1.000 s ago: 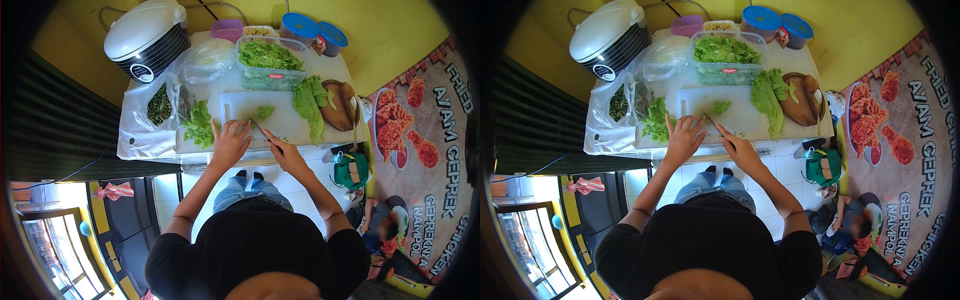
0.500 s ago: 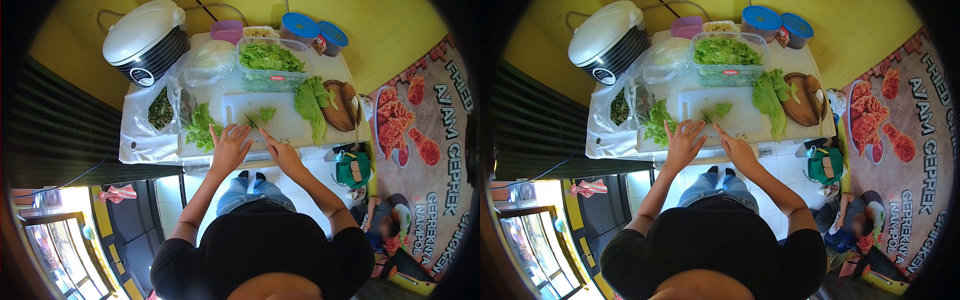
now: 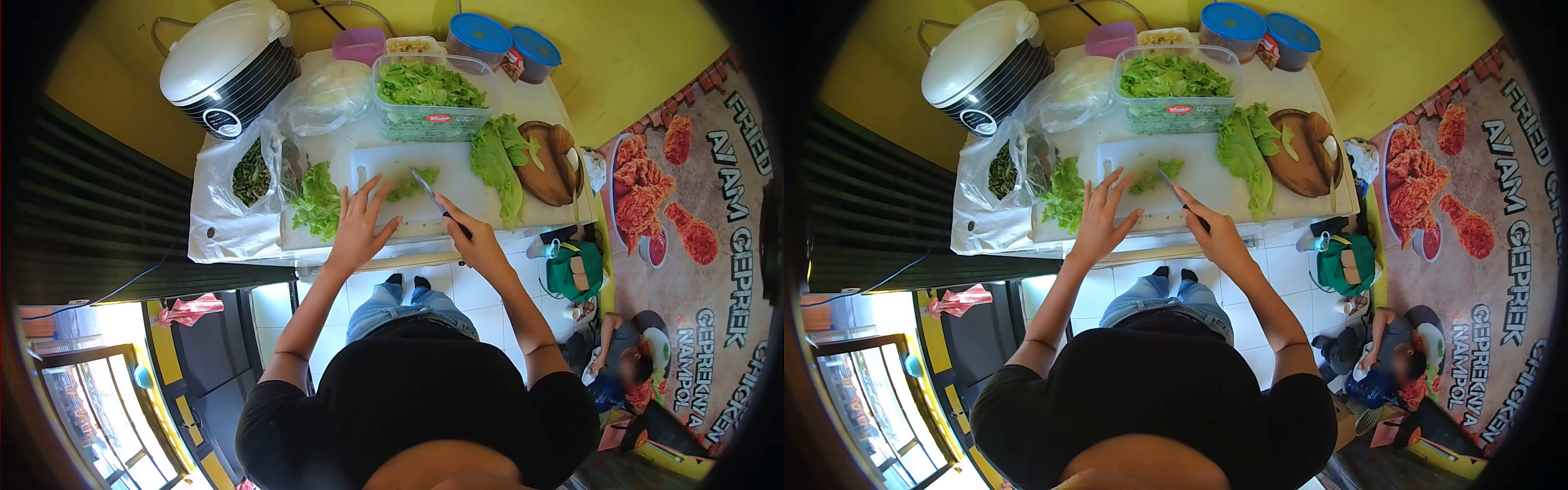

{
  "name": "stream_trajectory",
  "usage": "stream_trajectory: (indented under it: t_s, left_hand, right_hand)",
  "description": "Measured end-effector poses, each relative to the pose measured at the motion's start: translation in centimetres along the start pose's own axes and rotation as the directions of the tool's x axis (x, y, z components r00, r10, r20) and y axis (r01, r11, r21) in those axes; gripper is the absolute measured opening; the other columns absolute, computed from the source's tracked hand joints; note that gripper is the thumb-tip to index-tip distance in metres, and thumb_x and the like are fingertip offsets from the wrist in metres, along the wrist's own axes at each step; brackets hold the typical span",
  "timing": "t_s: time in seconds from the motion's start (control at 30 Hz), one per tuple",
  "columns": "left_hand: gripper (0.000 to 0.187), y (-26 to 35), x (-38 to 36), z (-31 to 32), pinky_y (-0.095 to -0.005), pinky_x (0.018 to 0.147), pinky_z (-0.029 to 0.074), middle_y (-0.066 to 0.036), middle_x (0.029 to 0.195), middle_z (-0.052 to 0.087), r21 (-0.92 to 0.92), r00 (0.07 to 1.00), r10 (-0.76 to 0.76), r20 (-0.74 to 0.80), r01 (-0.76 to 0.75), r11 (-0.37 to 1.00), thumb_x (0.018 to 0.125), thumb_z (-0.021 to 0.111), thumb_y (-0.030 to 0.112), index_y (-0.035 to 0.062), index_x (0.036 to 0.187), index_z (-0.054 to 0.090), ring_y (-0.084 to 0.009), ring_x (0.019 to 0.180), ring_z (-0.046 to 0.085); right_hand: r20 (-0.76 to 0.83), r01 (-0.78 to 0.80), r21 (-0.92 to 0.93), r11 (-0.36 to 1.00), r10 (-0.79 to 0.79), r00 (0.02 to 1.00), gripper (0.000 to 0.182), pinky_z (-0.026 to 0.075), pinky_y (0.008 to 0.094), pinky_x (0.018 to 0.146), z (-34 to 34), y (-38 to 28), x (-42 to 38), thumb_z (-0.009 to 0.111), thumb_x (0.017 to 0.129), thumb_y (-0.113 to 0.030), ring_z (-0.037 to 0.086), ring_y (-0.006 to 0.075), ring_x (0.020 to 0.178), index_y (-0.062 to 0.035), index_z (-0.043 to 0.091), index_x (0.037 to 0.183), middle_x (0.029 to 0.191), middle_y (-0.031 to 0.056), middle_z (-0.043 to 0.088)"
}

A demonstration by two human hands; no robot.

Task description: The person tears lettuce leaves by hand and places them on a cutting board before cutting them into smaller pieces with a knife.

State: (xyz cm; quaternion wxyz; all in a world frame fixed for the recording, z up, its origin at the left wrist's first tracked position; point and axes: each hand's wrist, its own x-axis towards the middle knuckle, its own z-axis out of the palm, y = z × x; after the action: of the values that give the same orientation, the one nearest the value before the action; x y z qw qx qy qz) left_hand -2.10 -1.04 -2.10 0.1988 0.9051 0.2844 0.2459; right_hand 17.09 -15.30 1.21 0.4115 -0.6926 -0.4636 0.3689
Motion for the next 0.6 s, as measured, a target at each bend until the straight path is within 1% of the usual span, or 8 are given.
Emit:
stream_trajectory:
  t_s: [0.03, 0.1, 0.2, 0.33, 0.43, 0.5, 0.53, 0.6]
  left_hand:
    - [0.065, -0.1, 0.5, 0.3, -0.0608, 0.114, 0.012, -0.012, 0.146, 0.039, 0.000, 1.000, 0.001, -0.002, -0.001, 1.000, 0.089, 0.064, 0.038, 0.0132, 0.144, 0.040, -0.0308, 0.135, 0.037]
    - [0.079, -0.4, 1.7, 0.9, -0.0579, 0.114, 0.016, -0.017, 0.152, 0.028, 0.075, 0.998, 0.048, 0.041, -0.051, 0.996, 0.088, 0.063, 0.043, 0.0101, 0.149, 0.026, -0.0338, 0.139, 0.032]
    - [0.082, -0.9, 4.2, 2.6, -0.0554, 0.116, 0.016, -0.018, 0.153, 0.025, 0.157, 0.985, 0.132, 0.113, -0.149, 0.976, 0.089, 0.062, 0.046, 0.0079, 0.150, 0.023, -0.0342, 0.140, 0.029]
    - [0.075, -1.0, 8.2, 5.2, -0.0533, 0.116, 0.016, -0.017, 0.151, 0.028, 0.025, 0.965, 0.222, 0.138, -0.227, 0.974, 0.089, 0.061, 0.044, 0.0093, 0.147, 0.028, -0.0340, 0.140, 0.028]
    - [0.055, -0.4, 10.2, 6.0, -0.0491, 0.112, 0.028, -0.016, 0.141, 0.039, -0.073, 0.933, 0.332, 0.141, -0.325, 0.943, 0.091, 0.061, 0.040, 0.0121, 0.135, 0.044, -0.0343, 0.132, 0.038]
    - [0.031, 0.1, 11.0, 5.8, -0.0457, 0.100, 0.038, -0.013, 0.117, 0.051, -0.156, 0.923, 0.265, 0.278, -0.229, 0.961, 0.092, 0.061, 0.037, 0.0120, 0.111, 0.058, -0.0328, 0.113, 0.050]
    - [0.031, 0.0, 11.2, 6.0, -0.0457, 0.100, 0.038, -0.013, 0.117, 0.051, -0.154, 0.923, 0.268, 0.275, -0.233, 0.960, 0.092, 0.061, 0.037, 0.0120, 0.111, 0.058, -0.0328, 0.113, 0.050]
    - [0.024, -0.1, 11.4, 6.3, -0.0434, 0.081, 0.045, -0.010, 0.093, 0.055, -0.202, 0.900, 0.389, 0.194, -0.352, 0.914, 0.090, 0.063, 0.033, 0.0091, 0.087, 0.062, -0.0296, 0.090, 0.057]
  right_hand:
    - [-0.009, -0.070, 0.022, 0.997, 0.071, 0.997, 0.045, 0.036, 0.0247, 0.054, -0.5, -0.1, -0.1, 0.052, 0.099, -0.017, 0.035, 0.0095, 0.056, -0.0252, 0.046, 0.143, 0.061, 0.0028, 0.041]
    - [-0.045, -0.049, 0.053, 0.997, 0.051, 0.998, 0.044, 0.033, 0.0235, 0.047, -1.0, 0.7, -0.1, 0.051, 0.099, -0.016, 0.033, 0.0066, 0.050, -0.0236, 0.047, 0.143, 0.058, -0.0016, 0.037]
    - [-0.095, -0.046, 0.122, 0.991, 0.058, 0.994, 0.043, 0.030, 0.0221, 0.038, -1.7, 1.1, -0.4, 0.050, 0.100, -0.016, 0.031, 0.0036, 0.042, -0.0223, 0.047, 0.143, 0.055, -0.0063, 0.033]
    - [-0.141, -0.024, 0.157, 0.987, 0.047, 0.989, 0.043, 0.030, 0.0216, 0.037, -2.2, 2.0, -0.4, 0.050, 0.100, -0.017, 0.031, 0.0033, 0.040, -0.0217, 0.047, 0.143, 0.053, -0.0068, 0.033]
    - [-0.141, -0.048, 0.195, 0.980, 0.077, 0.987, 0.043, 0.030, 0.0218, 0.037, -2.6, 1.9, -0.4, 0.050, 0.100, -0.017, 0.030, 0.0032, 0.040, -0.0205, 0.047, 0.143, 0.053, -0.0067, 0.034]
    - [-0.156, -0.023, 0.179, 0.984, 0.052, 0.986, 0.043, 0.030, 0.0217, 0.037, -2.9, 2.4, -0.1, 0.050, 0.100, -0.016, 0.031, 0.0032, 0.040, -0.0202, 0.047, 0.143, 0.053, -0.0066, 0.034]
    - [-0.165, -0.005, 0.164, 0.986, 0.032, 0.986, 0.043, 0.030, 0.0217, 0.037, -3.0, 2.6, -0.1, 0.050, 0.100, -0.016, 0.031, 0.0033, 0.040, -0.0198, 0.047, 0.143, 0.052, -0.0065, 0.035]
    - [-0.162, -0.022, 0.169, 0.985, 0.050, 0.986, 0.043, 0.030, 0.0216, 0.037, -3.4, 2.5, 0.1, 0.050, 0.100, -0.016, 0.031, 0.0033, 0.040, -0.0197, 0.047, 0.143, 0.052, -0.0063, 0.035]
